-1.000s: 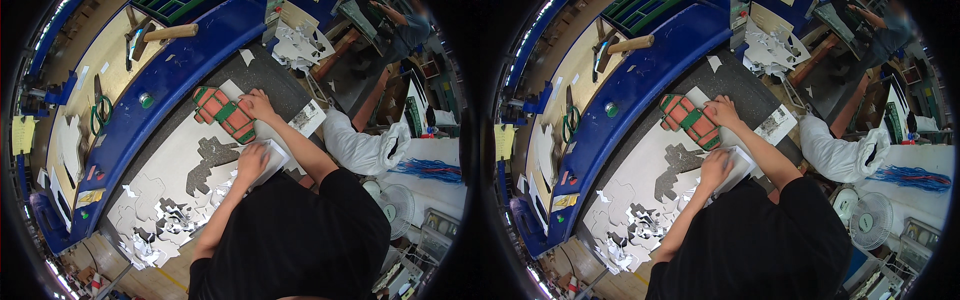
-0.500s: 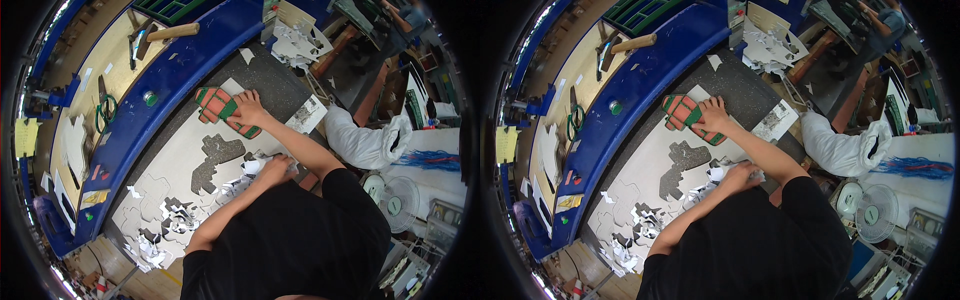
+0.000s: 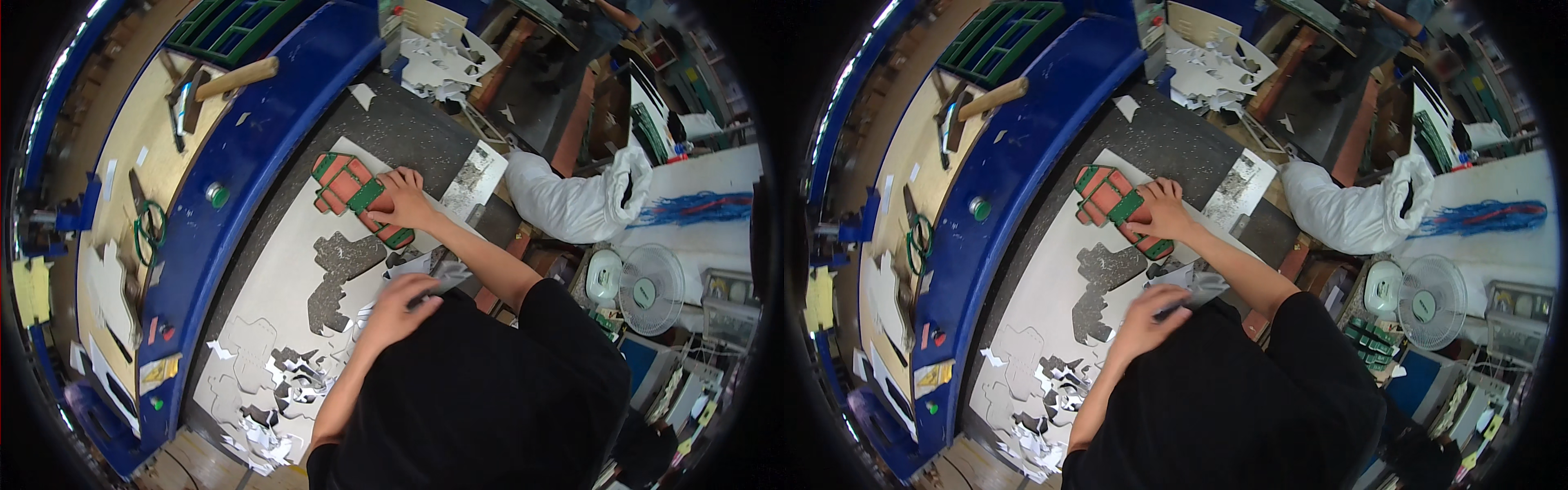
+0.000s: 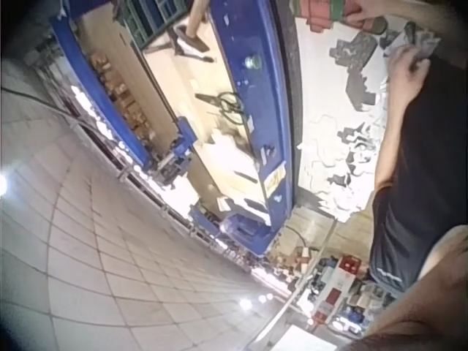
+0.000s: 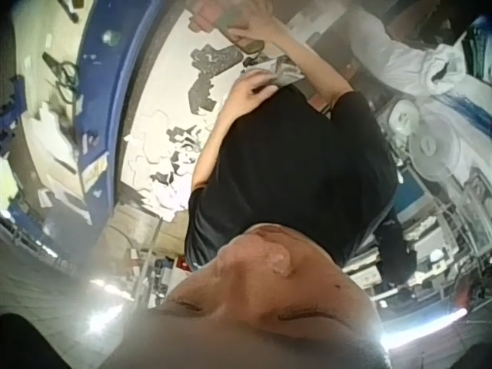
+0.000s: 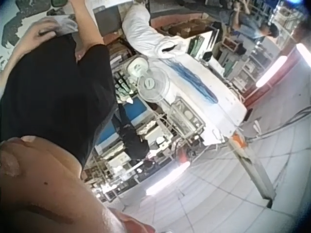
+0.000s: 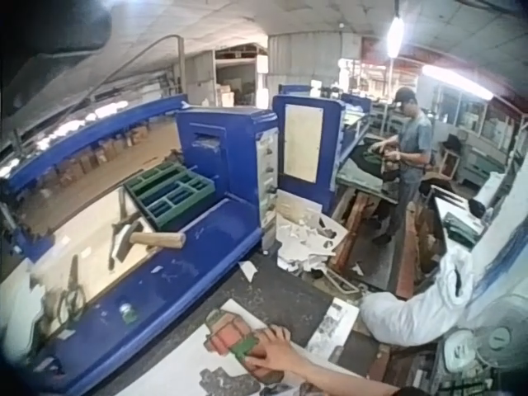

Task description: Placing templates on material and operating a press machine to cut out shoe components.

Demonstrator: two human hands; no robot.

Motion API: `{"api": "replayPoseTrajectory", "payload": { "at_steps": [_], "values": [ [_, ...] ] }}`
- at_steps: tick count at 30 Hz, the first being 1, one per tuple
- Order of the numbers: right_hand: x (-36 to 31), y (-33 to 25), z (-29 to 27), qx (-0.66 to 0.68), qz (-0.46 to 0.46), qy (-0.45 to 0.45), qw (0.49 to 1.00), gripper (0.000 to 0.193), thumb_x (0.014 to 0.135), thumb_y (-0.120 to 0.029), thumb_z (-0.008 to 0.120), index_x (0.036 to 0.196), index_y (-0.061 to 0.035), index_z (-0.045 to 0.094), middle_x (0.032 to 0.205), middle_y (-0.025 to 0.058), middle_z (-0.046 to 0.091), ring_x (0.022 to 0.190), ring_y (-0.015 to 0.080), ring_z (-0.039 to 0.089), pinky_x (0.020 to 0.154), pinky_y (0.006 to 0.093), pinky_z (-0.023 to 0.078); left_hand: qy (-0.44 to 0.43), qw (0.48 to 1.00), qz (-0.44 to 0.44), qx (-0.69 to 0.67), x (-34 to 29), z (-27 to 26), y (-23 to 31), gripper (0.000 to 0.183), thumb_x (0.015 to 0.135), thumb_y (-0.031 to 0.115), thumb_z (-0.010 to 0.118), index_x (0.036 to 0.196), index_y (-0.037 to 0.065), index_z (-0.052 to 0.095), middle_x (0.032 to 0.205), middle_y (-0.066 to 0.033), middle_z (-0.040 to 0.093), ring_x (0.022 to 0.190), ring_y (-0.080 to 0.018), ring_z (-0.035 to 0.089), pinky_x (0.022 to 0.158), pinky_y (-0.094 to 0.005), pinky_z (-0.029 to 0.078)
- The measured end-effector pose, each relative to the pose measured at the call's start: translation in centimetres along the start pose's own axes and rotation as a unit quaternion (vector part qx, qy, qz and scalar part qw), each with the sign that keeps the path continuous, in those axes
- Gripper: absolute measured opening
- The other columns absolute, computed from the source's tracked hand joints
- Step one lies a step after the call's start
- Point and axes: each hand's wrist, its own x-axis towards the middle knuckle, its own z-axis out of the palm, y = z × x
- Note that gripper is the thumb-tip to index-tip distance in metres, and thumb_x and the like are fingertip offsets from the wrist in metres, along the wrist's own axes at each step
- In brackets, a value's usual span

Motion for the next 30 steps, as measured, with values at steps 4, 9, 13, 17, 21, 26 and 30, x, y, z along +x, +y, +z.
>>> {"api": "replayPoseTrajectory", "payload": {
  "at_steps": [4, 9, 13, 17, 21, 26, 30],
  "values": [
    [-2.0, 1.2, -0.8, 0.156, 0.045, 0.137, 0.977, 0.051, 0.083, -0.027, 0.071, 0.125, -0.0022, 0.058, 0.122, 0.0185, 0.051, 0.115, 0.0366, 0.049, 0.100, 0.0433, 0.039, 0.226, 0.963, -0.145, 0.010, -0.1, -5.1, -6.3, 0.021, 0.091, 0.013, 0.067, 0.110, 0.004, 0.070, 0.113, -0.0120, 0.068, 0.103, -0.0237, 0.064, 0.090, -0.0351, 0.050],
    [-7.0, -0.4, -1.8, 0.172, 0.264, 0.116, 0.942, 0.040, 0.083, -0.017, 0.071, 0.117, -0.0005, 0.057, 0.106, 0.0165, 0.056, 0.101, 0.0344, 0.055, 0.088, 0.0430, 0.045, 0.308, 0.926, -0.203, 0.073, 1.6, -10.3, -15.9, 0.036, 0.094, 0.010, 0.062, 0.129, 0.003, 0.060, 0.118, -0.0118, 0.065, 0.099, -0.0176, 0.060, 0.086, -0.0306, 0.050],
    [-7.8, -0.6, -0.8, 0.259, 0.283, 0.104, 0.918, 0.034, 0.082, -0.011, 0.069, 0.112, -0.0003, 0.058, 0.094, 0.0160, 0.062, 0.087, 0.0344, 0.060, 0.078, 0.0440, 0.049, 0.306, 0.921, -0.099, 0.219, 5.0, -11.7, -19.5, 0.045, 0.089, 0.006, 0.061, 0.134, 0.004, 0.056, 0.120, -0.0132, 0.060, 0.104, -0.0221, 0.058, 0.088, -0.0329, 0.049],
    [-6.5, 0.0, -1.5, 0.178, 0.310, 0.061, 0.932, 0.029, 0.081, -0.003, 0.065, 0.110, 0.0006, 0.061, 0.091, 0.0228, 0.064, 0.086, 0.0388, 0.062, 0.077, 0.0474, 0.049, 0.312, 0.908, -0.101, 0.261, 6.1, -10.7, -19.7, 0.048, 0.080, 0.002, 0.060, 0.128, 0.002, 0.058, 0.109, -0.0145, 0.062, 0.095, -0.0292, 0.059, 0.088, -0.0380, 0.048],
    [-5.1, 1.9, -2.6, 0.177, 0.267, 0.046, 0.946, 0.030, 0.081, -0.003, 0.064, 0.111, 0.0008, 0.062, 0.091, 0.0222, 0.064, 0.088, 0.0394, 0.062, 0.080, 0.0485, 0.049, 0.315, 0.917, -0.133, 0.203, 4.3, -9.6, -18.1, 0.044, 0.080, 0.000, 0.061, 0.124, 0.001, 0.061, 0.101, -0.0137, 0.062, 0.087, -0.0273, 0.061, 0.082, -0.0362, 0.050],
    [-1.6, 3.1, -2.2, 0.126, 0.186, -0.010, 0.974, 0.036, 0.084, -0.004, 0.061, 0.120, 0.0002, 0.062, 0.092, 0.0225, 0.067, 0.085, 0.0362, 0.067, 0.078, 0.0431, 0.053, 0.355, 0.900, -0.104, 0.232, 1.3, -7.9, -18.0, 0.035, 0.081, 0.000, 0.061, 0.116, -0.001, 0.063, 0.092, -0.0165, 0.059, 0.079, -0.0298, 0.059, 0.072, -0.0385, 0.050],
    [3.8, 3.0, -2.0, 0.034, 0.225, -0.054, 0.972, 0.050, 0.080, -0.014, 0.063, 0.128, -0.0011, 0.058, 0.112, 0.0253, 0.064, 0.107, 0.0411, 0.061, 0.093, 0.0471, 0.049, 0.256, 0.916, -0.196, 0.239, 0.9, -4.4, -15.0, 0.038, 0.081, 0.002, 0.055, 0.118, 0.000, 0.061, 0.100, -0.0225, 0.063, 0.091, -0.0418, 0.061, 0.082, -0.0470, 0.050]
  ]
}}
